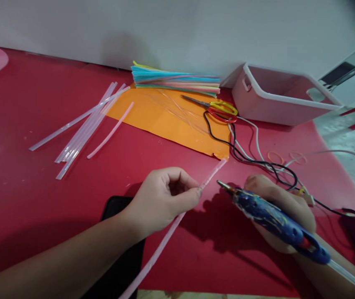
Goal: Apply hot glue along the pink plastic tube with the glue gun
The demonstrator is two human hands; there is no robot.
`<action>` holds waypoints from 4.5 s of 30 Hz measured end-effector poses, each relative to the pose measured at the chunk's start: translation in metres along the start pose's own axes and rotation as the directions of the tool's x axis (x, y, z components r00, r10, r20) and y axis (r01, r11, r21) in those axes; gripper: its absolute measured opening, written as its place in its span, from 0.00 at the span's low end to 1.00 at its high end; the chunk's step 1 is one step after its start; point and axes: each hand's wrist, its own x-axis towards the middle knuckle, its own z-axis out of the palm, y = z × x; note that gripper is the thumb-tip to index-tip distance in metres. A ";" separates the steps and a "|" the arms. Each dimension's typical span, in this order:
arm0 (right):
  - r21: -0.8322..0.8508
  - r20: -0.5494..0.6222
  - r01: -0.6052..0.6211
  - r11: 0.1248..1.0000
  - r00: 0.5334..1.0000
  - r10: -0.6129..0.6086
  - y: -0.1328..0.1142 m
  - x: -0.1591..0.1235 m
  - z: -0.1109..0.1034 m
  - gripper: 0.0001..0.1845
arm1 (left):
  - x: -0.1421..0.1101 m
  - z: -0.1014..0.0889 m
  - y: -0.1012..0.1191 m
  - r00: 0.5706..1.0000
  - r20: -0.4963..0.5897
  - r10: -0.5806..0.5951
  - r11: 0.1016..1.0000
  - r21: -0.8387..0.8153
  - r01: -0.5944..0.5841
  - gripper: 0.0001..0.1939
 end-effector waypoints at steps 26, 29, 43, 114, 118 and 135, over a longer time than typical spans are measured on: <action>-0.052 -0.075 -0.007 0.999 0.997 0.003 0.000 0.001 0.003 0.03 | -0.013 0.004 -0.006 0.796 -0.053 0.602 0.616 0.666 -0.421 0.08; -0.063 -0.051 -0.033 0.997 0.998 0.030 -0.002 0.000 0.002 0.03 | -0.010 0.005 -0.004 0.883 -0.143 0.448 0.779 0.547 -0.307 0.06; -0.235 -0.032 -0.008 0.972 1.000 0.001 0.002 0.003 0.000 0.10 | 0.001 -0.002 -0.001 1.000 0.000 -0.010 1.000 0.022 0.010 0.06; -0.097 0.081 0.093 0.991 0.993 -0.085 -0.002 0.010 -0.002 0.04 | 0.001 0.001 0.005 0.993 0.107 -0.057 0.982 -0.174 0.075 0.08; -0.089 0.051 0.145 0.985 0.989 -0.141 -0.002 0.008 0.001 0.06 | 0.001 0.000 0.005 0.999 0.035 -0.015 0.996 -0.088 0.018 0.06; -0.239 -0.073 0.046 0.970 0.995 -0.065 0.006 0.001 -0.001 0.13 | -0.001 0.001 0.003 0.999 -0.005 0.052 0.999 0.010 -0.052 0.05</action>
